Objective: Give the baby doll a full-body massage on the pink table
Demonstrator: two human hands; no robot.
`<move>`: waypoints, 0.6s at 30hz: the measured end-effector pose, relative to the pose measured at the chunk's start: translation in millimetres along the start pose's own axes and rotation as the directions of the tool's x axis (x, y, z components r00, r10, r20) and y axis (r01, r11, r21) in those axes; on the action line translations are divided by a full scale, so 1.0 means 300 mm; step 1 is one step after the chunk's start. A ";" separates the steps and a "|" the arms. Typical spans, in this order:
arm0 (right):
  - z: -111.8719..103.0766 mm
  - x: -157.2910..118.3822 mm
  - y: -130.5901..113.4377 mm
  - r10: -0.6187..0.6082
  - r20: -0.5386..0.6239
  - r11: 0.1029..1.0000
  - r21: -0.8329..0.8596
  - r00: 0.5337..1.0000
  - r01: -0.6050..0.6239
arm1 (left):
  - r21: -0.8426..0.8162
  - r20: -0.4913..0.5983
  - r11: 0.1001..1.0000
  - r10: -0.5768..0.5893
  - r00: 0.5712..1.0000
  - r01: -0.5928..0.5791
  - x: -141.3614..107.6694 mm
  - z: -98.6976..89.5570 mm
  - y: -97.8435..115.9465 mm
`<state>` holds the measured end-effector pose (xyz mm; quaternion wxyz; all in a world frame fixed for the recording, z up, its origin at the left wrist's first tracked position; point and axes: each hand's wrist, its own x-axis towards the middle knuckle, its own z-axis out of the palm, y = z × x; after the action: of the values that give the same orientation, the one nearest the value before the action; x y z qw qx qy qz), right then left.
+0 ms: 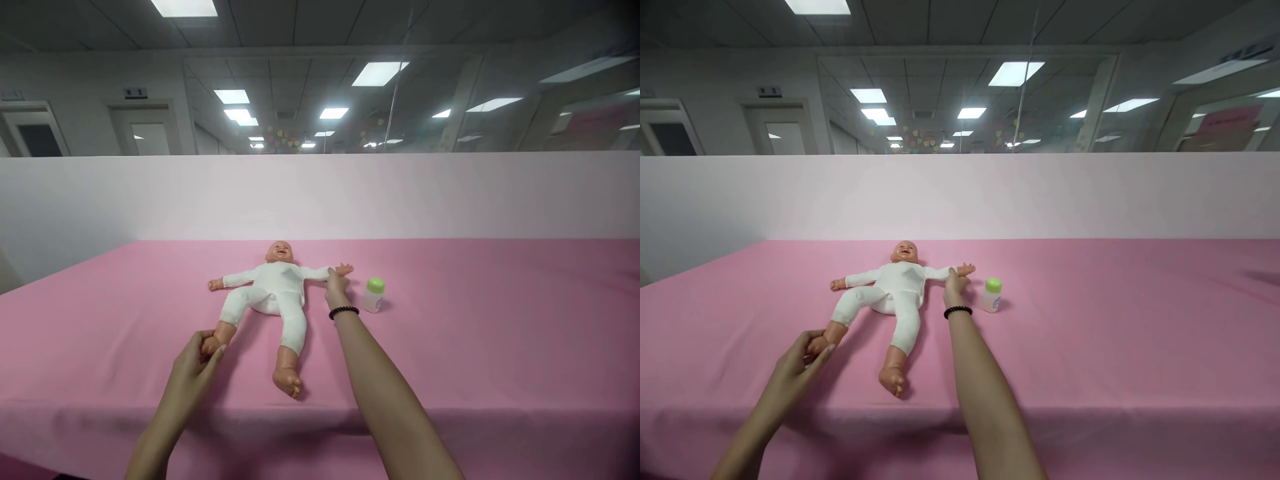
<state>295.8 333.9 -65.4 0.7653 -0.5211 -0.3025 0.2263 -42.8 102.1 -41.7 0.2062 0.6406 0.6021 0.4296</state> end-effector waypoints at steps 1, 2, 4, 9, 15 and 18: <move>0.016 -0.014 -0.023 0.012 -0.021 1.000 -0.027 1.000 -0.013 | 0.008 -0.013 1.000 0.022 1.000 -0.022 0.029 -0.002 0.020; 0.033 -0.033 -0.049 -0.004 -0.017 0.998 -0.058 1.000 0.003 | 0.011 -0.015 0.998 0.058 0.998 -0.058 0.064 0.000 0.048; 0.061 -0.084 -0.103 -0.138 0.111 0.981 -0.122 0.984 0.151 | 0.007 0.007 0.990 0.141 0.990 -0.141 0.147 0.023 0.112; 0.069 -0.199 -0.167 -0.455 0.699 0.721 -0.074 0.551 0.689 | 0.054 0.110 0.957 0.277 0.955 -0.284 0.332 0.114 0.208; 0.054 -0.145 -0.140 -0.390 0.456 0.873 -0.092 0.800 0.479 | 0.095 0.123 0.962 0.245 0.962 -0.257 0.232 0.061 0.195; 0.034 -0.080 -0.103 -0.116 0.174 0.968 -0.202 0.978 0.151 | 0.110 0.108 0.975 0.180 0.978 -0.192 0.078 0.015 0.139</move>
<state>272.5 314.0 -39.2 0.6913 -0.5590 -0.4204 0.1814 -16.7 117.5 -4.6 0.1552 0.7258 0.5532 0.3783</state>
